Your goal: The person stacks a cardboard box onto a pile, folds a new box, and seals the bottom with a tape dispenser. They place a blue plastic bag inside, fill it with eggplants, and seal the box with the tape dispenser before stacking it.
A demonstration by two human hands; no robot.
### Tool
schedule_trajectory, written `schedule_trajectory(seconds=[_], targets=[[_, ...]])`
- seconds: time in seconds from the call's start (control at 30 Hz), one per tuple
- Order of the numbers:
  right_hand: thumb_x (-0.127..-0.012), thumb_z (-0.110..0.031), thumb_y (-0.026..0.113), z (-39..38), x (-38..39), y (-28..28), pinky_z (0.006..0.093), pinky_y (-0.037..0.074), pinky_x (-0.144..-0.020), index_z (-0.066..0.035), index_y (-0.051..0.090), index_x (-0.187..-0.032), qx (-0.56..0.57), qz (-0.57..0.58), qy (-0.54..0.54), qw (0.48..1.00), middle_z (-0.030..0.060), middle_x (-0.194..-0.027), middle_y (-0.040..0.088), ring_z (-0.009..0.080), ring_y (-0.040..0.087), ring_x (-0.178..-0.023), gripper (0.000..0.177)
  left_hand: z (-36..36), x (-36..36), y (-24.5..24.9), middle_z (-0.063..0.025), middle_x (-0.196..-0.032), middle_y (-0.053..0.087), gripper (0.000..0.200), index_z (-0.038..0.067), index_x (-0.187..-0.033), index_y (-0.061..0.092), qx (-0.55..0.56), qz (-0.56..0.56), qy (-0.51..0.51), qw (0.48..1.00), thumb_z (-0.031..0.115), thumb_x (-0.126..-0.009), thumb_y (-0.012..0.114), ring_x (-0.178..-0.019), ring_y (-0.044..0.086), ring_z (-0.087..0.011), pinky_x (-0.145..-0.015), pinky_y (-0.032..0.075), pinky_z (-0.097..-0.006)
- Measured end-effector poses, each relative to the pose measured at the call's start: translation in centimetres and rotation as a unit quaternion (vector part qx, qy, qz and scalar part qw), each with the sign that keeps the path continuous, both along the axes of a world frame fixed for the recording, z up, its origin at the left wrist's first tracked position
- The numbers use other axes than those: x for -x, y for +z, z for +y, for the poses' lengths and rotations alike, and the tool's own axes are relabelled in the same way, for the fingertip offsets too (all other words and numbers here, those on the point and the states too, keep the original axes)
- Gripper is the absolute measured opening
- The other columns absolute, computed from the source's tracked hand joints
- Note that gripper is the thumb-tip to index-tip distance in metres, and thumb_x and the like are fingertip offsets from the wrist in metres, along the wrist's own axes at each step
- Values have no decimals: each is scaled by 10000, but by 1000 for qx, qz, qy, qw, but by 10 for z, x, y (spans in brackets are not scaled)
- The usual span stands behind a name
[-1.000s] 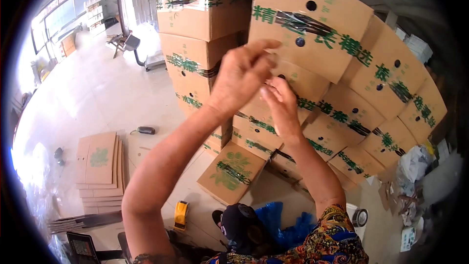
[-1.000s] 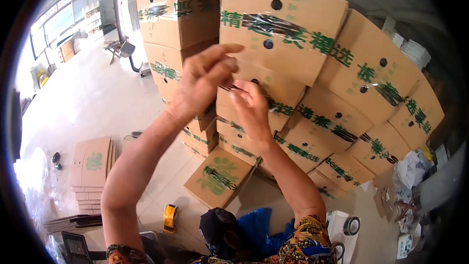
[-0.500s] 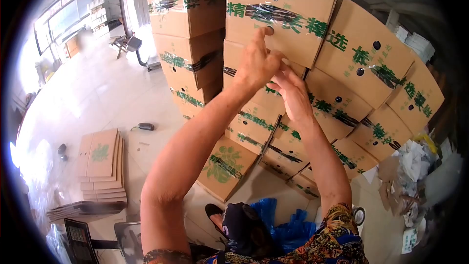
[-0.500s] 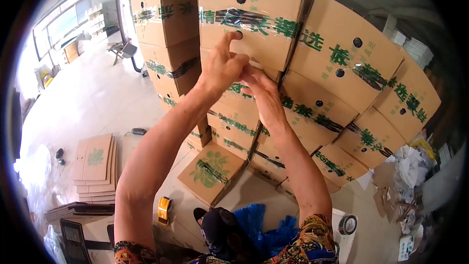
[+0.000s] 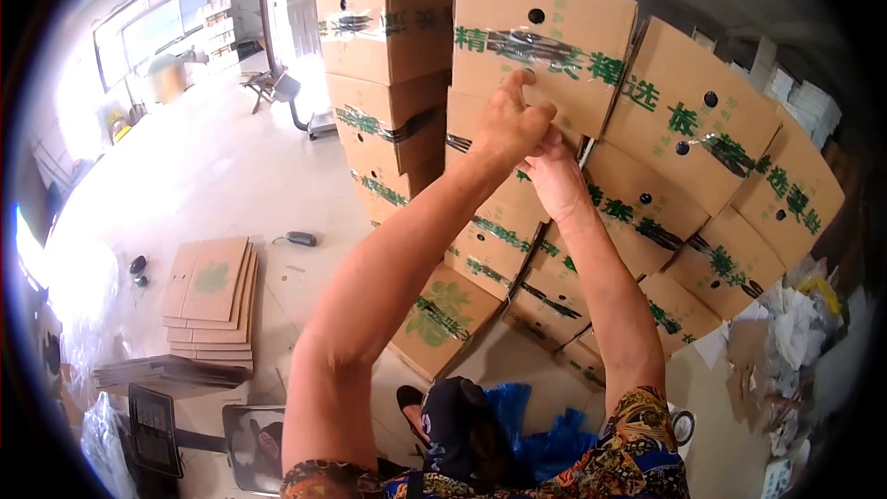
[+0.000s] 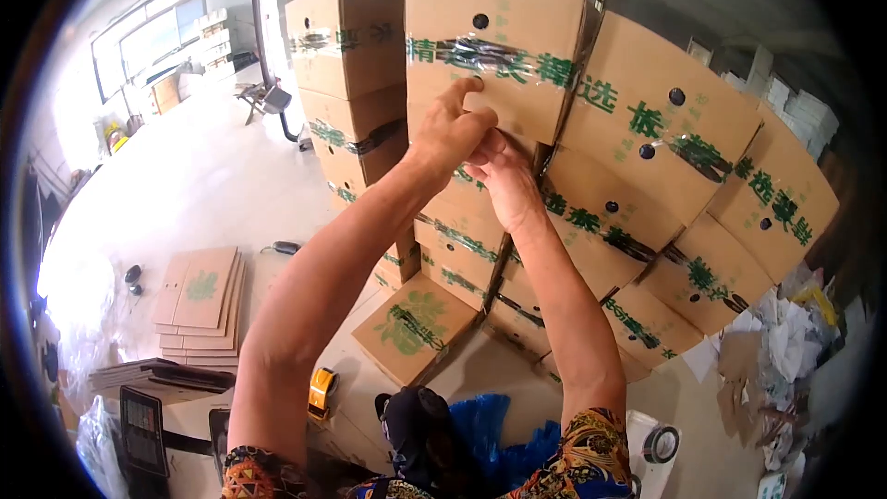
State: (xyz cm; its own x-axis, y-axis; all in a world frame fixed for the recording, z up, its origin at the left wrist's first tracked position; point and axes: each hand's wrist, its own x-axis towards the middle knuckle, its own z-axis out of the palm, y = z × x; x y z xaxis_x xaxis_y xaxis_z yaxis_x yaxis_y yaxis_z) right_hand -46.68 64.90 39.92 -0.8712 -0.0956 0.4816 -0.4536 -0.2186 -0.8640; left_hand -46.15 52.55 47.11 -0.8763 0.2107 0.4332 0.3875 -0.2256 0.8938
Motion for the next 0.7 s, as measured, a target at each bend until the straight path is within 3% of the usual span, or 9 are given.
schedule_trajectory(seconds=[0.07, 0.1, 0.2, 0.33, 0.37, 0.53, 0.6, 0.67, 0.7], targets=[[-973, -347, 506, 1, 3, -1, 347, 375, -1002, -55, 482, -1349, 4, -44, -16, 999, 52, -1286, 567, 200, 530, -1200, 476, 10, 30, -1, -78, -661, 551, 163, -3, -982, 554, -28, 2, 44, 999, 83, -845, 539, -496, 542, -155, -402, 419, -297], [-975, -412, 500, -3, -3, 0, 390, 364, -1014, -58, 469, -1360, -4, -28, -19, 999, 61, -1307, 546, 229, 516, -1221, 524, 0, 15, 11, -60, -654, 527, 121, 2, -914, 563, -113, -94, -37, 988, 97, -840, 553, -478, 504, -159, -411, 396, -291], [-976, -393, 503, 0, 6, -4, 373, 364, -1003, -61, 466, -1362, -3, -25, -4, 1000, 62, -1317, 537, 229, 504, -1237, 510, -9, 5, 10, -42, -638, 487, 127, 0, -879, 565, -154, -109, -75, 979, 121, -841, 560, -460, 451, -154, -426, 376, -286], [-961, -356, 527, 15, 23, -11, 378, 375, -986, -95, 525, -1279, 124, -70, 93, 985, 52, -1287, 553, 206, 480, -1236, 411, -31, -24, 11, -19, -625, 440, 153, -15, -898, 586, -87, -72, -98, 989, 123, -860, 533, -464, 413, -135, -462, 349, -272], [-935, -377, 552, 14, 17, -10, 373, 403, -928, -143, 551, -1222, 89, -63, 101, 989, 25, -1242, 572, 169, 502, -1158, 370, -40, -34, 11, -7, -623, 429, 171, -18, -949, 602, -93, -62, -118, 987, 99, -861, 516, -480, 414, -123, -480, 338, -259], [-921, -456, 531, 12, 2, 1, 383, 424, -937, -123, 515, -1302, 126, 18, 163, 978, 49, -1240, 572, 212, 514, -1144, 506, -94, -82, 2, 9, -602, 405, 234, -34, -995, 608, -41, -40, -121, 991, 88, -855, 464, -493, 402, -105, -493, 322, -237], [-926, -464, 515, 11, -4, 4, 390, 432, -937, -120, 518, -1300, 154, 6, 142, 978, 54, -1236, 575, 221, 521, -1134, 508, -122, -98, -4, 6, -534, 370, 253, -39, -962, 610, -30, -61, -100, 993, 117, -855, 441, -479, 394, -119, -496, 315, -236], [-931, -472, 499, 5, -15, 5, 397, 440, -938, -117, 521, -1299, 191, -28, 94, 977, 60, -1232, 577, 231, 529, -1125, 512, -150, -115, -11, -6, -588, 408, 250, -36, -926, 609, 28, -21, -61, 997, 139, -870, 439, -540, 442, -126, -558, 377, -258], [-934, -476, 491, -2, -22, 2, 401, 444, -938, -115, 522, -1299, 211, -51, 70, 974, 63, -1230, 579, 236, 532, -1120, 514, -162, -110, -25, -19, -645, 449, 266, -34, -927, 615, -4, 97, 52, 994, 162, -883, 441, -601, 474, -137, -624, 405, -276]])
